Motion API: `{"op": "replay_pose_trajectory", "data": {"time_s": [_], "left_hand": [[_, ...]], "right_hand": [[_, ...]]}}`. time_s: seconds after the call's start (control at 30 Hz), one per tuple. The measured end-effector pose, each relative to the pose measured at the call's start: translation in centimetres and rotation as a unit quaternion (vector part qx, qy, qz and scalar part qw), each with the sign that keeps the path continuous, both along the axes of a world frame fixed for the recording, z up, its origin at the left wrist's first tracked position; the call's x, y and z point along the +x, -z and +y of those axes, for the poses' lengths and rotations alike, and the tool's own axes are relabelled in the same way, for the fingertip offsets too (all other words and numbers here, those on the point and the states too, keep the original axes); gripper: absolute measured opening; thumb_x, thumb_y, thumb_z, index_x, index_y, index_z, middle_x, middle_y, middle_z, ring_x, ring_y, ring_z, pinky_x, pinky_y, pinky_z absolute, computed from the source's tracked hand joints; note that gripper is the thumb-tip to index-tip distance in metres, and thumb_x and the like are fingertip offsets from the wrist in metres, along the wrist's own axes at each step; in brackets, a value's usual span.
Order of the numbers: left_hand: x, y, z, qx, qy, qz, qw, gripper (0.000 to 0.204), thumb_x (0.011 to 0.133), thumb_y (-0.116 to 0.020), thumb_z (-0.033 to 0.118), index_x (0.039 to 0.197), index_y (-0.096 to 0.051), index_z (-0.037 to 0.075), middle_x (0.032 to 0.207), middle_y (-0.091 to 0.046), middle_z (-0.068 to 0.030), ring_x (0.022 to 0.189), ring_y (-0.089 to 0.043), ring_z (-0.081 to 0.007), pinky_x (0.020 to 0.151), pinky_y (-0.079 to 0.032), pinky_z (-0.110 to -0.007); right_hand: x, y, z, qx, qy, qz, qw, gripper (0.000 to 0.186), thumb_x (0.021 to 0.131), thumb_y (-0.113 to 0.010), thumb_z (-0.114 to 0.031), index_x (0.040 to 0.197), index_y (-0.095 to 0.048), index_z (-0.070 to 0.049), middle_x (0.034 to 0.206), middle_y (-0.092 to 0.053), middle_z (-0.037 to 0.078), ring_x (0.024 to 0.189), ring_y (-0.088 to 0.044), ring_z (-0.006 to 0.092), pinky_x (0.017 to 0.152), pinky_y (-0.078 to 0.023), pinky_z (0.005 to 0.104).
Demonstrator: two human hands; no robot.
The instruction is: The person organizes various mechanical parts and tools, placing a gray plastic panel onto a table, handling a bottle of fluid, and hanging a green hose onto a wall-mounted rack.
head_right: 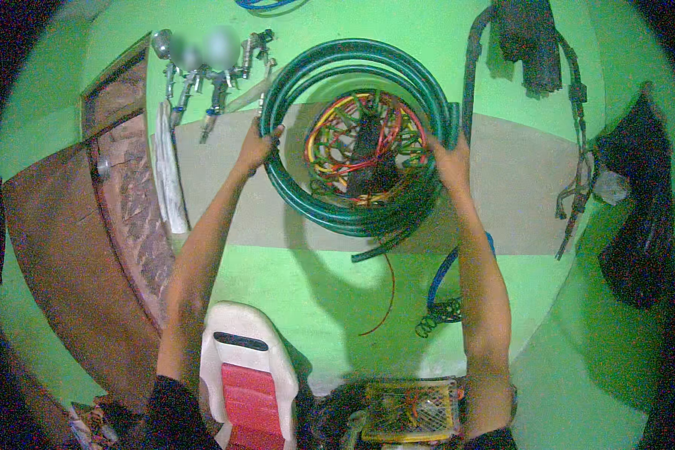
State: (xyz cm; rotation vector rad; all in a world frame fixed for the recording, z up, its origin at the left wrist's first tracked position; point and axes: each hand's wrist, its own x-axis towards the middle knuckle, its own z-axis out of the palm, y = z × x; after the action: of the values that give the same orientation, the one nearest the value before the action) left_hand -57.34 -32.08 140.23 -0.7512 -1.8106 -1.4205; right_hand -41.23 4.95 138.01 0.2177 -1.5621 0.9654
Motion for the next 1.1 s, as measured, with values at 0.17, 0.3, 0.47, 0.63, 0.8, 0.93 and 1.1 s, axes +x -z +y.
{"op": "replay_pose_trajectory", "data": {"time_s": [0.17,0.3,0.47,0.63,0.8,0.93,1.1], "left_hand": [[-4.3,-3.0,1.7,-0.012,-0.026,0.039,0.999,0.054,0.083,-0.064,0.03,0.12,-0.043,-0.003,0.108,-0.06,-0.0236,0.098,-0.06,-0.0335,0.086,-0.045,-0.041],[-6.2,-3.9,4.7,-0.027,-0.051,0.088,0.994,0.054,0.085,-0.062,0.03,0.123,-0.041,-0.002,0.111,-0.058,-0.0267,0.104,-0.057,-0.0382,0.09,-0.043,-0.043],[-10.1,-5.4,5.5,-0.085,-0.121,0.26,0.954,0.054,0.089,-0.054,0.02,0.137,-0.032,0.005,0.112,-0.053,-0.0269,0.105,-0.053,-0.0423,0.09,-0.043,-0.047],[-9.8,-3.8,9.0,-0.123,-0.166,0.256,0.944,0.052,0.089,-0.052,0.013,0.137,-0.034,0.007,0.116,-0.051,-0.0229,0.103,-0.048,-0.0436,0.091,-0.039,-0.047],[-9.7,-4.5,8.8,-0.13,-0.157,0.301,0.932,0.051,0.089,-0.052,0.013,0.136,-0.034,0.005,0.119,-0.051,-0.0214,0.104,-0.048,-0.0413,0.091,-0.04,-0.046],[-9.8,-4.0,8.9,-0.126,-0.184,0.308,0.925,0.048,0.088,-0.053,0.013,0.132,-0.038,0.001,0.12,-0.051,-0.0213,0.102,-0.049,-0.0408,0.092,-0.04,-0.045],[-9.3,-1.4,9.4,-0.091,-0.166,0.294,0.937,0.043,0.088,-0.054,0.014,0.127,-0.044,-0.001,0.116,-0.053,-0.0209,0.099,-0.049,-0.04,0.09,-0.04,-0.044]], "right_hand": [[-4.8,-2.3,0.4,-0.006,0.086,0.017,0.996,0.056,0.073,-0.072,-0.023,0.121,-0.049,-0.002,0.107,-0.062,0.018,0.098,-0.061,0.03,0.087,-0.046,0.0375],[-6.9,-3.3,2.4,0.019,0.09,0.057,0.994,0.064,0.073,-0.071,-0.02,0.129,-0.042,-0.004,0.109,-0.061,0.02,0.101,-0.06,0.0335,0.089,-0.045,0.0385],[-8.0,-4.2,2.9,0.078,0.111,0.029,0.99,0.069,0.074,-0.069,-0.016,0.134,-0.036,-0.008,0.113,-0.057,0.025,0.105,-0.056,0.0381,0.092,-0.043,0.042],[-10.7,-2.4,6.0,0.123,0.175,0.011,0.977,0.071,0.078,-0.066,-0.018,0.138,-0.03,-0.009,0.117,-0.051,0.028,0.109,-0.051,0.0414,0.094,-0.041,0.0438],[-11.6,-3.1,7.2,0.147,0.179,0.015,0.973,0.07,0.079,-0.065,-0.015,0.139,-0.028,-0.01,0.114,-0.051,0.029,0.104,-0.052,0.0453,0.09,-0.042,0.0477],[-11.4,-3.2,6.2,0.146,0.208,-0.003,0.967,0.068,0.08,-0.064,-0.015,0.138,-0.029,-0.009,0.114,-0.051,0.028,0.103,-0.053,0.0458,0.089,-0.044,0.0486],[-11.4,-2.1,6.9,0.158,0.24,0.009,0.958,0.068,0.08,-0.063,-0.013,0.138,-0.029,-0.009,0.114,-0.051,0.027,0.102,-0.053,0.0454,0.088,-0.044,0.049]]}}
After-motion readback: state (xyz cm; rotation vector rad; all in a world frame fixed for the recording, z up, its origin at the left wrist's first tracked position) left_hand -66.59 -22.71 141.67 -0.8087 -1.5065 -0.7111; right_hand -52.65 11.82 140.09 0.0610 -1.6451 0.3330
